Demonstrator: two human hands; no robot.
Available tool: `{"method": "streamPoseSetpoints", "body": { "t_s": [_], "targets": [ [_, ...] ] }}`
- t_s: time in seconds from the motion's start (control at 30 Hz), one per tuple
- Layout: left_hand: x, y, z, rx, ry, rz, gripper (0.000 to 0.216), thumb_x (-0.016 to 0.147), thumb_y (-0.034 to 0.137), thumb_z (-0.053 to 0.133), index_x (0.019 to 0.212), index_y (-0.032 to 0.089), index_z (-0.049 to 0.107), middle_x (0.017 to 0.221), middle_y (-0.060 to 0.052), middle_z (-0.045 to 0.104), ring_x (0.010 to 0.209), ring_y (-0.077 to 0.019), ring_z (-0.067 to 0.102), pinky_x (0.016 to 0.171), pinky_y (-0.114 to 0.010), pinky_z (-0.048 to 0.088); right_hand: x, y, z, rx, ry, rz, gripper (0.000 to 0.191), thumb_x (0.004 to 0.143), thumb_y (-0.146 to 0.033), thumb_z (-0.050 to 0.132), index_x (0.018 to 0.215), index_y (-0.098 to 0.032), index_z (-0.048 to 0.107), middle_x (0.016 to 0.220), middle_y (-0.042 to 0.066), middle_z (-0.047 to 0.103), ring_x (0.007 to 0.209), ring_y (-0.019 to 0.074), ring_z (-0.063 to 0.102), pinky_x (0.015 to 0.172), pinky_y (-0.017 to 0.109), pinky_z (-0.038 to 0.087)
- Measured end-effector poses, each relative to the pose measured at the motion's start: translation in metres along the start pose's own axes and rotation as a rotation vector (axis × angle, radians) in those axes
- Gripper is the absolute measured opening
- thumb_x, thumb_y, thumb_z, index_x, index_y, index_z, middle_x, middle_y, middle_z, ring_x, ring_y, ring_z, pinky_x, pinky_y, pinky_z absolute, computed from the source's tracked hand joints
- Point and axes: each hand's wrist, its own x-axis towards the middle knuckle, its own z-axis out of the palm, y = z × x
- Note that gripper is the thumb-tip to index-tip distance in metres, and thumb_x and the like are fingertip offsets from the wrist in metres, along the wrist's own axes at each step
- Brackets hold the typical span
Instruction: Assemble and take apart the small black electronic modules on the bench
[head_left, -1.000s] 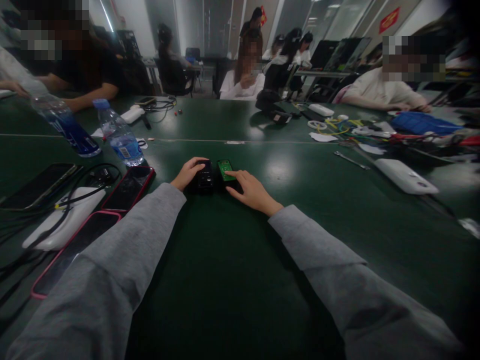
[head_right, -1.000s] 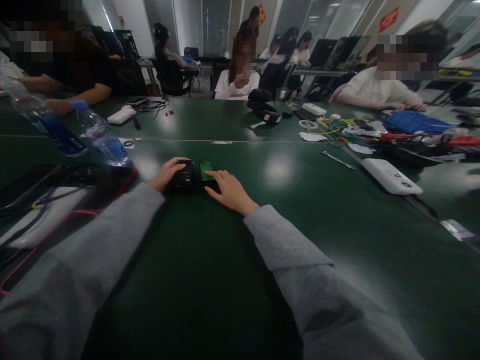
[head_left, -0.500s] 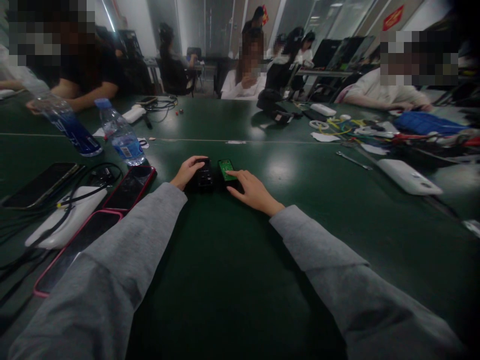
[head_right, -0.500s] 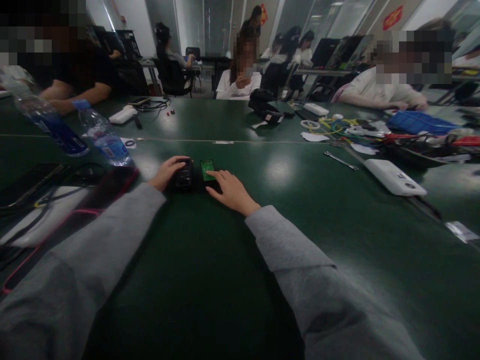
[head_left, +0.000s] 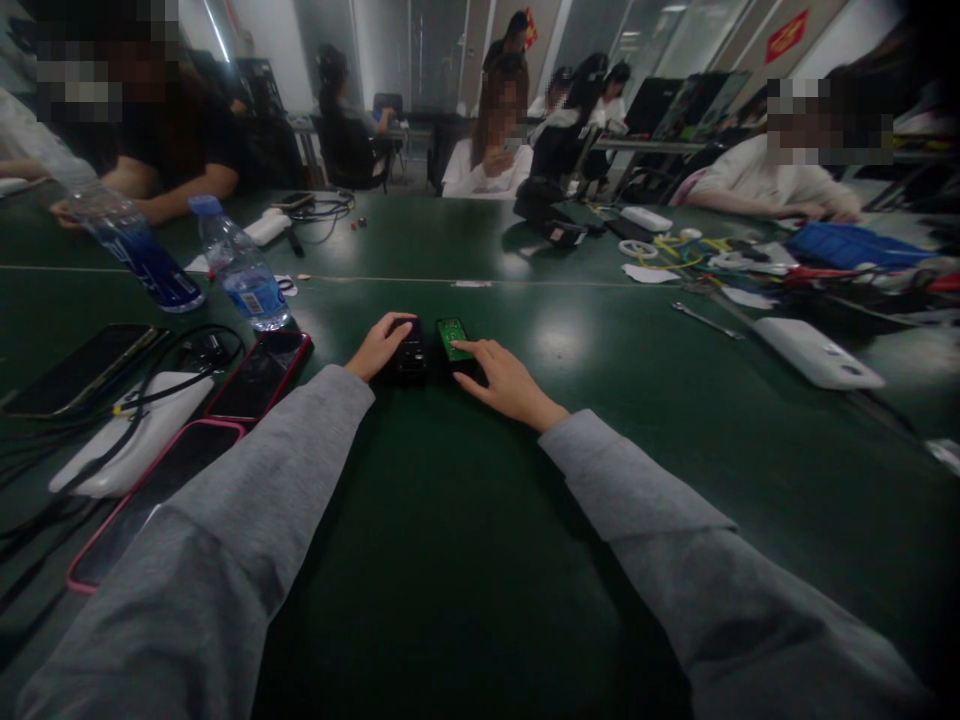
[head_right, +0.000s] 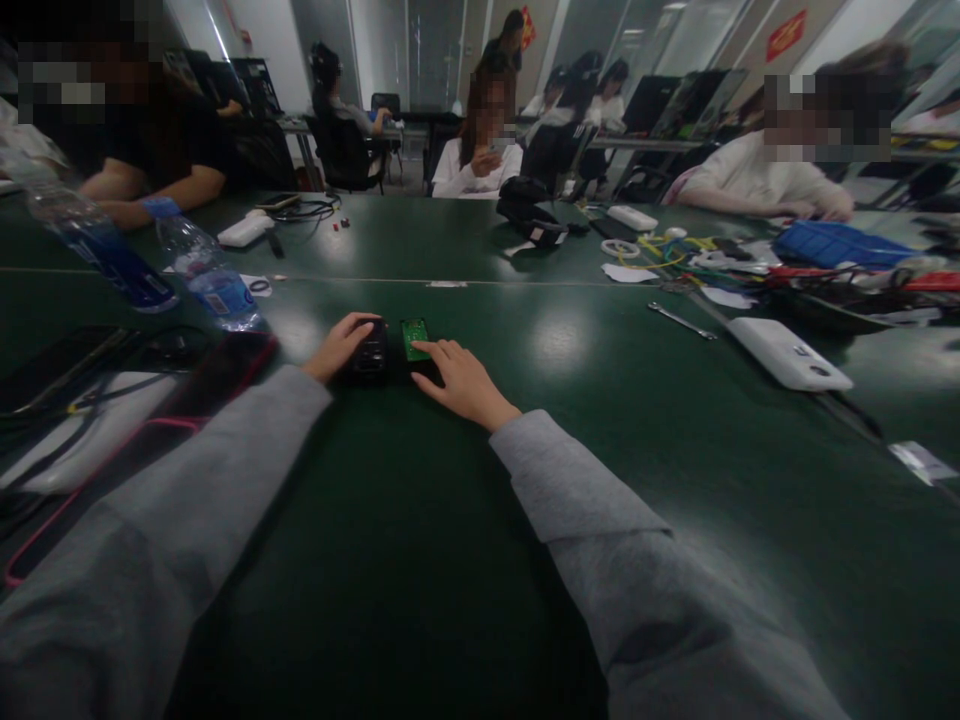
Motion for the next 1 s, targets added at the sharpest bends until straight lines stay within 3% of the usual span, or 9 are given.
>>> {"method": "streamPoseSetpoints", "body": {
  "t_s": [0.77, 1.0],
  "targets": [
    [-0.0027, 0.0068, 0.0034, 0.084, 0.025, 0.007, 0.034, 0.094, 0.048, 0.052, 0.111, 0.020, 0.061, 0.111, -0.008, 0.067, 0.104, -0.0213, 0.062, 0.095, -0.038, 0.049, -0.0003, 0.0004, -0.0001, 0.004, -0.008, 0.009, 0.050, 0.099, -0.046, 0.050, 0.142, -0.020, 0.044, 0.120, 0.012, 0.058, 0.104, 0.0289, 0.057, 0.090, 0.048, 0.051],
    [-0.0030, 0.0068, 0.0033, 0.088, 0.022, 0.019, 0.032, 0.094, 0.044, 0.051, 0.112, 0.019, 0.061, 0.112, -0.008, 0.067, 0.105, -0.0220, 0.062, 0.097, -0.040, 0.048, -0.0005, 0.0001, -0.0001, -0.003, -0.007, 0.008, 0.050, 0.099, -0.048, 0.049, 0.141, -0.020, 0.044, 0.118, 0.012, 0.059, 0.104, 0.0296, 0.057, 0.090, 0.048, 0.051]
  ]
}}
